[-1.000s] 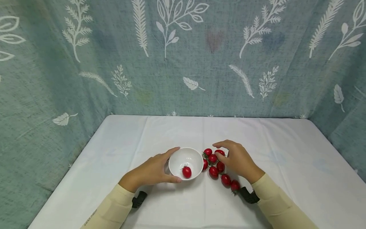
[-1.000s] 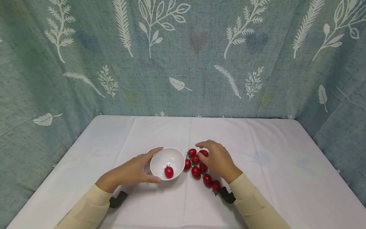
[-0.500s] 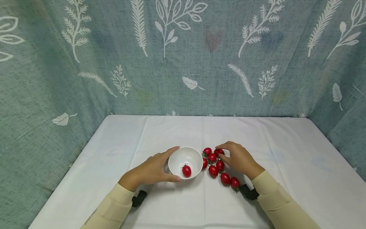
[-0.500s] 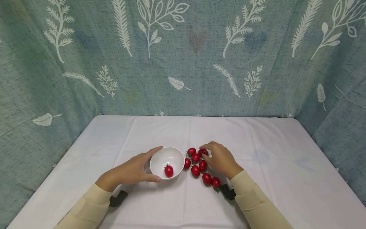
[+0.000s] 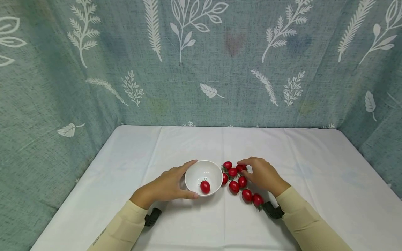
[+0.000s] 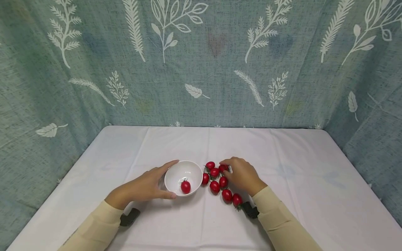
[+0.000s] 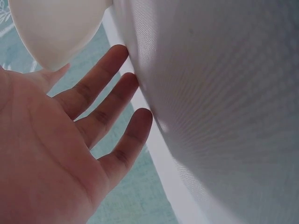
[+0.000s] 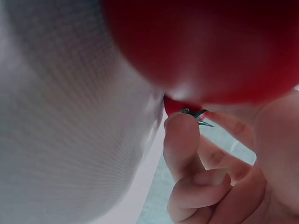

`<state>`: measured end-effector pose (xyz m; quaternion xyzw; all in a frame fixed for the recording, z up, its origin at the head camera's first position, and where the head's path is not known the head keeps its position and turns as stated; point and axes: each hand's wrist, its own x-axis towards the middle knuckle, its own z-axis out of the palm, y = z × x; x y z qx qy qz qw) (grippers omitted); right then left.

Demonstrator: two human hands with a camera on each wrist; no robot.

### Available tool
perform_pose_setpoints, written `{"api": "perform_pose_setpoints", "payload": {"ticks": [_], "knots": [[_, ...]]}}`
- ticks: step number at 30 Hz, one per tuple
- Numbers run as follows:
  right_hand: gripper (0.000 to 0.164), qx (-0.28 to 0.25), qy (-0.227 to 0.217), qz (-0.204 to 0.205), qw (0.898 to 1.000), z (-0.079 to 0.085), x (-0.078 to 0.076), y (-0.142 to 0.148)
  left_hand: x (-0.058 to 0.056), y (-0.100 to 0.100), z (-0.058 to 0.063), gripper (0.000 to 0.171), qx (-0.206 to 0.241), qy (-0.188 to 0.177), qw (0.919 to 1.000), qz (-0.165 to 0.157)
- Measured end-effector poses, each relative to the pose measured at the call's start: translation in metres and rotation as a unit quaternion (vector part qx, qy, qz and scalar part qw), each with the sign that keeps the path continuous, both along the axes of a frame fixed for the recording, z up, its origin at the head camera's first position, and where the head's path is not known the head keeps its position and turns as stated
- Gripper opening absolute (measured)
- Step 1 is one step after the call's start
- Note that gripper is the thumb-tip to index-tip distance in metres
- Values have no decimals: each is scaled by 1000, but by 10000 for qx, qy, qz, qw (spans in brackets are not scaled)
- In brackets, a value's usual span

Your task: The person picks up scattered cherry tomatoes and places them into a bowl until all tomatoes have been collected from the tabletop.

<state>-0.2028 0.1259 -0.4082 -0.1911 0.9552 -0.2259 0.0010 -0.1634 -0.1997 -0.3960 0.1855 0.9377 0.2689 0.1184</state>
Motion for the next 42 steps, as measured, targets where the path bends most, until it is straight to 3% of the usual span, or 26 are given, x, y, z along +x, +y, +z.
{"api": "perform_pose_setpoints", "payload": {"ticks": [11, 22, 33, 42], "knots": [[36, 57, 12, 23, 10000, 1, 1, 0, 0, 1, -1, 110, 0, -16, 10000, 31], [36, -99, 715, 100, 9973, 10, 6, -2, 0, 0, -1, 109, 29, 38, 10000, -12], [39, -439, 992, 137, 9940, 33, 26, -14, 1, 0, 2, 109, -23, 84, 9999, -56], [39, -1040, 1070, 722, 9862, 44, 44, -29, 1, -1, 1, 108, 13, 61, 9999, -133]]}}
